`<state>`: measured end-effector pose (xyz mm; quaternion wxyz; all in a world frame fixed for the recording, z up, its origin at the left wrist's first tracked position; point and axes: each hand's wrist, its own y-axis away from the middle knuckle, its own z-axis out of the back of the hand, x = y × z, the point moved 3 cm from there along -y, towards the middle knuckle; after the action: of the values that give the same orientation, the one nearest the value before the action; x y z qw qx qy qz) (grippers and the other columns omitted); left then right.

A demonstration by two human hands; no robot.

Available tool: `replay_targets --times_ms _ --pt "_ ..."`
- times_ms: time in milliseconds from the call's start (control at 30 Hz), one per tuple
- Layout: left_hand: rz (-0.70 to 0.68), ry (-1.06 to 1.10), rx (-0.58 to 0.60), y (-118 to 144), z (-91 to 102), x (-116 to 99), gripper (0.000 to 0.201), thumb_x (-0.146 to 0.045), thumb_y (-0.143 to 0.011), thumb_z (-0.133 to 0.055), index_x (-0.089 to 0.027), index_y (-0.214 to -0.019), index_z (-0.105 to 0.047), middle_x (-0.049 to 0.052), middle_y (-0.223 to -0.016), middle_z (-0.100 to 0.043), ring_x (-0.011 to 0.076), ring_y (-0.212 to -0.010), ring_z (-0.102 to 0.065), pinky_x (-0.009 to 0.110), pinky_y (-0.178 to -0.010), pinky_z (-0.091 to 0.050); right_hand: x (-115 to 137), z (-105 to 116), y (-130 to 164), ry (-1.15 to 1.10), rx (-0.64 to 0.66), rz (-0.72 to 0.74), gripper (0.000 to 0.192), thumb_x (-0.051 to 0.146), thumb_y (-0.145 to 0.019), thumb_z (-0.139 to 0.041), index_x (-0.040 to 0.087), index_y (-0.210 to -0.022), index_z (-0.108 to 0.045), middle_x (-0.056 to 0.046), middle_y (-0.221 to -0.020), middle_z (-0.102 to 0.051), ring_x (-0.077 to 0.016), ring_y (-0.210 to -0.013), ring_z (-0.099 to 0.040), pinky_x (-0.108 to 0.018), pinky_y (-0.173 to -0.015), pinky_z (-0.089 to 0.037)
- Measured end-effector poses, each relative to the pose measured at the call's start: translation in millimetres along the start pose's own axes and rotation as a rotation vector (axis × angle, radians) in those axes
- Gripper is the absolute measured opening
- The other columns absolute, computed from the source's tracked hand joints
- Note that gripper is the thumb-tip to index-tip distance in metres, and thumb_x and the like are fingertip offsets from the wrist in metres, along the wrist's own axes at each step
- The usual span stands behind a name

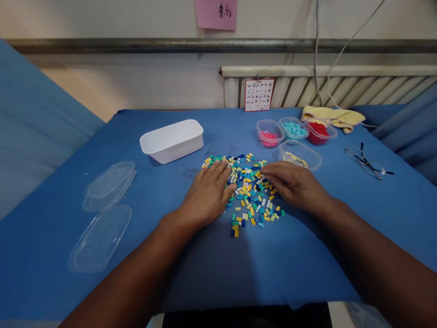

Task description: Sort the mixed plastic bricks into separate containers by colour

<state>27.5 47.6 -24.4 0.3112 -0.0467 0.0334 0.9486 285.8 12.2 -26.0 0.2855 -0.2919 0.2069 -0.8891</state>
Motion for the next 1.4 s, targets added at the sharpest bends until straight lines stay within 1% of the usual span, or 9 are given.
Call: replay_targets --times_ms 67,167,400,600,733,1033,1233,1300,1400 --pt "-0.025 -0.004 0.019 1.3 -3.2 -2.2 0.065 -0.049 -0.118 -0.032 -0.015 -0.172 -0.042 0.014 -0.183 -0.032 0.0329 -0.173 -0.024 0.055 -0.14 -0.022 5.1 -6.6 2.4 -0.067 0.078 0.122 0.031 0.019 -0.108 -0.062 0.027 -0.133 -0.078 -0.01 -0.132 -0.082 -0.0268 -0.123 -0.078 -0.048 -0.106 -0.065" --pt "-0.045 -0.017 -0.001 2.9 -5.1 -5.0 0.064 -0.047 -0.118 -0.032 -0.014 -0.172 -0.043 0.014 -0.183 -0.032 0.0327 -0.173 -0.024 0.055 -0.141 -0.021 11.1 -12.7 5.1 -0.116 0.168 0.217 0.034 0.015 -0.105 -0.064 0.027 -0.133 -0.079 -0.009 -0.133 -0.083 -0.0256 -0.124 -0.079 -0.046 -0.108 -0.065" --pt "0.004 0.015 -0.06 4.4 4.1 0.2 0.06 -0.043 -0.117 -0.033 -0.013 -0.167 -0.049 0.016 -0.181 -0.037 0.0336 -0.171 -0.029 0.057 -0.14 -0.022 21.6 -0.7 3.6 -0.147 0.252 0.231 0.025 0.018 -0.105 -0.067 0.025 -0.125 -0.081 -0.009 -0.124 -0.085 -0.025 -0.122 -0.08 -0.046 -0.11 -0.064" --pt "0.134 0.054 -0.185 1.1 12.1 26.1 0.06 -0.04 -0.117 -0.031 -0.011 -0.166 -0.048 0.02 -0.179 -0.039 0.0359 -0.169 -0.033 0.06 -0.138 -0.025 33.9 4.5 0.9 -0.143 0.234 0.215 0.024 0.025 -0.107 -0.066 0.024 -0.126 -0.08 -0.011 -0.127 -0.084 -0.0271 -0.12 -0.08 -0.048 -0.11 -0.063" --pt "0.142 0.083 -0.132 -1.5 5.9 28.2 0.06 -0.041 -0.117 -0.03 -0.011 -0.165 -0.049 0.02 -0.179 -0.039 0.0367 -0.168 -0.034 0.061 -0.137 -0.028 44.2 1.3 2.0 -0.247 0.342 0.241 0.021 0.026 -0.107 -0.068 0.024 -0.123 -0.081 -0.009 -0.121 -0.085 -0.0247 -0.121 -0.079 -0.041 -0.109 -0.063" --pt "0.084 0.106 -0.142 1.8 2.4 14.7 0.059 -0.042 -0.118 -0.029 -0.014 -0.165 -0.049 0.018 -0.18 -0.038 0.0342 -0.17 -0.031 0.059 -0.138 -0.026 31.9 10.9 1.7 -0.051 0.202 0.193 0.016 0.025 -0.108 -0.066 0.023 -0.113 -0.082 -0.01 -0.117 -0.086 -0.0251 -0.106 -0.083 -0.042 -0.098 -0.066" --pt "0.0 0.082 -0.063 3.8 -1.8 -0.9 0.057 -0.037 -0.116 -0.034 -0.014 -0.165 -0.05 0.018 -0.18 -0.039 0.0342 -0.17 -0.032 0.058 -0.139 -0.025 33.0 -0.6 2.9 -0.09 0.272 0.214 0.032 0.029 -0.107 -0.068 0.023 -0.137 -0.077 -0.013 -0.141 -0.079 -0.0303 -0.133 -0.074 -0.053 -0.118 -0.059" --pt "0.01 0.087 -0.108 3.9 1.1 3.2 0.055 -0.034 -0.116 -0.034 -0.016 -0.165 -0.051 0.016 -0.18 -0.04 0.0325 -0.169 -0.033 0.057 -0.139 -0.024 34.0 -1.7 2.7 -0.105 0.312 0.223 0.031 0.029 -0.107 -0.068 0.024 -0.136 -0.077 -0.012 -0.138 -0.08 -0.0305 -0.134 -0.074 -0.054 -0.119 -0.058" --pt "0.096 0.093 -0.224 2.8 7.4 21.2 0.054 -0.031 -0.114 -0.036 -0.015 -0.163 -0.053 0.017 -0.178 -0.043 0.0335 -0.167 -0.037 0.057 -0.138 -0.026 31.3 4.1 1.3 -0.084 0.248 0.208 0.026 0.026 -0.107 -0.067 0.024 -0.129 -0.08 -0.011 -0.128 -0.084 -0.0299 -0.122 -0.08 -0.052 -0.113 -0.063"
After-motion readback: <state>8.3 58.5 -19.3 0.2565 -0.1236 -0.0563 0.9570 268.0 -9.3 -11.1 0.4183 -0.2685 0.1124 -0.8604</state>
